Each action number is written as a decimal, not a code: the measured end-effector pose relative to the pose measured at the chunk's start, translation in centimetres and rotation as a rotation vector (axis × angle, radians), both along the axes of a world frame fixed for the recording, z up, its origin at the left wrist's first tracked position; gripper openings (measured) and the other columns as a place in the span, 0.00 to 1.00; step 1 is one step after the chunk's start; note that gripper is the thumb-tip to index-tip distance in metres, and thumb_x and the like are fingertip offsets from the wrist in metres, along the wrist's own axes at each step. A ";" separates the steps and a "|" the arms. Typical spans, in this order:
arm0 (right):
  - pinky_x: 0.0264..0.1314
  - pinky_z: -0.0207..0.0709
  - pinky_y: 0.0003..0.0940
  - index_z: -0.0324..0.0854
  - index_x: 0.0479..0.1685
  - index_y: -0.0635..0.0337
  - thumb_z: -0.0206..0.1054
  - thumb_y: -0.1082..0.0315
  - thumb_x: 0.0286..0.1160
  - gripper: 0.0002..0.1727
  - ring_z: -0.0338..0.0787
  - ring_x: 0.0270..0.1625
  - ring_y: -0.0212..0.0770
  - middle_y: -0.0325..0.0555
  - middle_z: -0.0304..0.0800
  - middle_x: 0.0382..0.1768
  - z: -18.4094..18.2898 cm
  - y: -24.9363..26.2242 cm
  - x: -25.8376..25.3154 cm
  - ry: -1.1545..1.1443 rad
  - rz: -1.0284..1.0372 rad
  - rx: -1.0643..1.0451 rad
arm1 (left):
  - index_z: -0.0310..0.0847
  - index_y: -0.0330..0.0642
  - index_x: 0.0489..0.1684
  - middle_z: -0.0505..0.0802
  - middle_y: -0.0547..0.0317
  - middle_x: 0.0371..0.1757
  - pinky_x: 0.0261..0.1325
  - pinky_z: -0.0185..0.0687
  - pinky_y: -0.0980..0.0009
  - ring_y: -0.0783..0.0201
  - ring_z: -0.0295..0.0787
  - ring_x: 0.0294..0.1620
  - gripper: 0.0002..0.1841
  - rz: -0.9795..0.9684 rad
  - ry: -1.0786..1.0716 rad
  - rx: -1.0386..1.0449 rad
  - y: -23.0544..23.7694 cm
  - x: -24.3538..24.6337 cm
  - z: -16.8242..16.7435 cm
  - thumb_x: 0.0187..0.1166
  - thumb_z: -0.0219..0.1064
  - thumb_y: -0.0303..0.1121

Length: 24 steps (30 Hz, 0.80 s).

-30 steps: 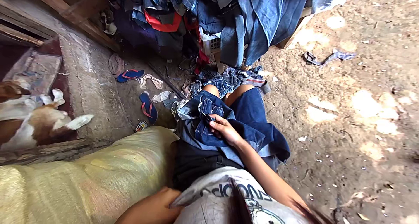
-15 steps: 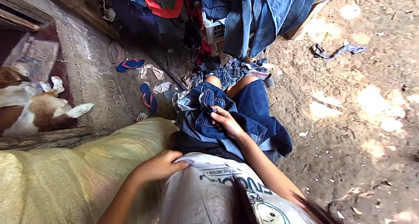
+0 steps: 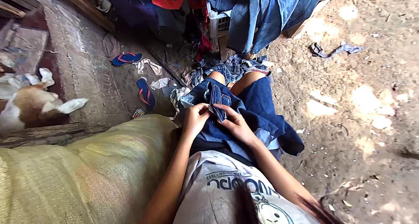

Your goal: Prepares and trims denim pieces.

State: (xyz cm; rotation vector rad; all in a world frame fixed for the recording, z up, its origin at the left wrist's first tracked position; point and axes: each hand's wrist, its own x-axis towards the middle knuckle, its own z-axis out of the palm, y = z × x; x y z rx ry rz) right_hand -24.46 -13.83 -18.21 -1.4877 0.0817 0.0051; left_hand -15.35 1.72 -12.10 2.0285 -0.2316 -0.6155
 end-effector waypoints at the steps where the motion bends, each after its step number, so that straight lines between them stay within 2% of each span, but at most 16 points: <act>1: 0.71 0.80 0.31 0.77 0.77 0.63 0.62 0.64 0.81 0.26 0.89 0.62 0.29 0.47 0.91 0.62 -0.1 -0.1 -0.3 -0.051 -0.004 -0.124 | 0.89 0.29 0.45 0.94 0.52 0.39 0.53 0.86 0.71 0.72 0.90 0.40 0.07 0.003 0.003 -0.051 0.2 -0.2 0.1 0.73 0.71 0.18; 2: 0.73 0.79 0.37 0.77 0.78 0.61 0.62 0.61 0.82 0.26 0.89 0.66 0.34 0.49 0.90 0.66 -0.1 -0.2 -0.6 -0.091 -0.017 -0.240 | 0.89 0.28 0.46 0.95 0.52 0.40 0.54 0.86 0.72 0.73 0.90 0.42 0.08 0.002 0.011 -0.088 0.4 -0.3 0.3 0.73 0.70 0.17; 3: 0.71 0.81 0.41 0.78 0.78 0.59 0.61 0.60 0.82 0.26 0.90 0.65 0.38 0.51 0.90 0.66 0.0 -0.2 -0.8 -0.115 -0.042 -0.330 | 0.90 0.29 0.46 0.95 0.53 0.41 0.54 0.86 0.73 0.75 0.90 0.42 0.08 0.003 0.016 -0.115 0.6 -0.4 0.5 0.73 0.70 0.18; 6: 0.57 0.84 0.47 0.79 0.79 0.53 0.61 0.57 0.83 0.26 0.93 0.53 0.44 0.53 0.93 0.58 0.7 0.0 -1.5 -0.124 -0.121 -0.484 | 0.90 0.30 0.46 0.95 0.57 0.41 0.54 0.87 0.76 0.78 0.90 0.42 0.07 0.055 0.042 -0.207 0.7 -1.1 0.7 0.73 0.70 0.18; 12: 0.40 0.81 0.49 0.84 0.75 0.48 0.57 0.62 0.81 0.24 0.90 0.39 0.48 0.55 0.92 0.46 1.1 1.6 -2.1 -0.074 -0.211 -0.632 | 0.89 0.30 0.44 0.93 0.61 0.38 0.55 0.85 0.75 0.76 0.88 0.42 0.08 0.274 0.232 -0.382 0.1 -2.9 -0.1 0.75 0.65 0.16; 18: 0.50 0.83 0.56 0.87 0.68 0.56 0.58 0.67 0.78 0.22 0.93 0.51 0.53 0.55 0.94 0.51 -0.1 3.0 -1.4 0.045 -0.202 -0.613 | 0.85 0.30 0.38 0.91 0.61 0.35 0.54 0.86 0.71 0.73 0.88 0.41 0.07 0.396 0.318 -0.477 0.1 -4.2 -3.7 0.74 0.62 0.14; 19: 0.55 0.83 0.55 0.87 0.67 0.57 0.59 0.66 0.79 0.21 0.93 0.55 0.50 0.54 0.94 0.54 -0.2 3.0 -1.1 0.056 -0.194 -0.568 | 0.85 0.31 0.38 0.91 0.61 0.35 0.54 0.86 0.71 0.73 0.88 0.41 0.07 0.412 0.334 -0.503 0.1 -4.1 -3.9 0.74 0.62 0.14; 20: 0.61 0.82 0.50 0.87 0.67 0.58 0.59 0.65 0.81 0.20 0.92 0.59 0.44 0.51 0.93 0.57 -0.1 2.9 -1.0 0.069 -0.183 -0.491 | 0.85 0.32 0.37 0.91 0.61 0.34 0.54 0.86 0.71 0.73 0.88 0.41 0.07 0.425 0.356 -0.526 0.1 -4.1 -3.9 0.74 0.62 0.14; 21: 0.67 0.81 0.40 0.86 0.66 0.60 0.60 0.65 0.82 0.19 0.90 0.62 0.35 0.47 0.93 0.60 0.1 2.7 -0.9 0.093 -0.161 -0.378 | 0.86 0.32 0.38 0.92 0.61 0.35 0.54 0.86 0.71 0.72 0.89 0.41 0.07 0.433 0.386 -0.546 0.2 -4.1 -3.8 0.75 0.62 0.15; 22: 0.67 0.79 0.29 0.84 0.66 0.61 0.61 0.66 0.83 0.18 0.88 0.60 0.26 0.42 0.91 0.60 0.4 2.4 -0.8 0.114 -0.135 -0.244 | 0.86 0.32 0.40 0.92 0.61 0.36 0.55 0.86 0.70 0.71 0.89 0.42 0.07 0.434 0.409 -0.562 0.4 -4.1 -3.8 0.75 0.62 0.15; 24: 0.52 0.78 0.17 0.81 0.65 0.61 0.59 0.69 0.82 0.17 0.84 0.46 0.17 0.34 0.88 0.53 0.8 1.8 -0.6 0.134 -0.084 -0.014 | 0.87 0.32 0.41 0.93 0.60 0.37 0.56 0.87 0.70 0.71 0.90 0.43 0.08 0.423 0.432 -0.582 0.7 -3.9 -3.7 0.75 0.62 0.15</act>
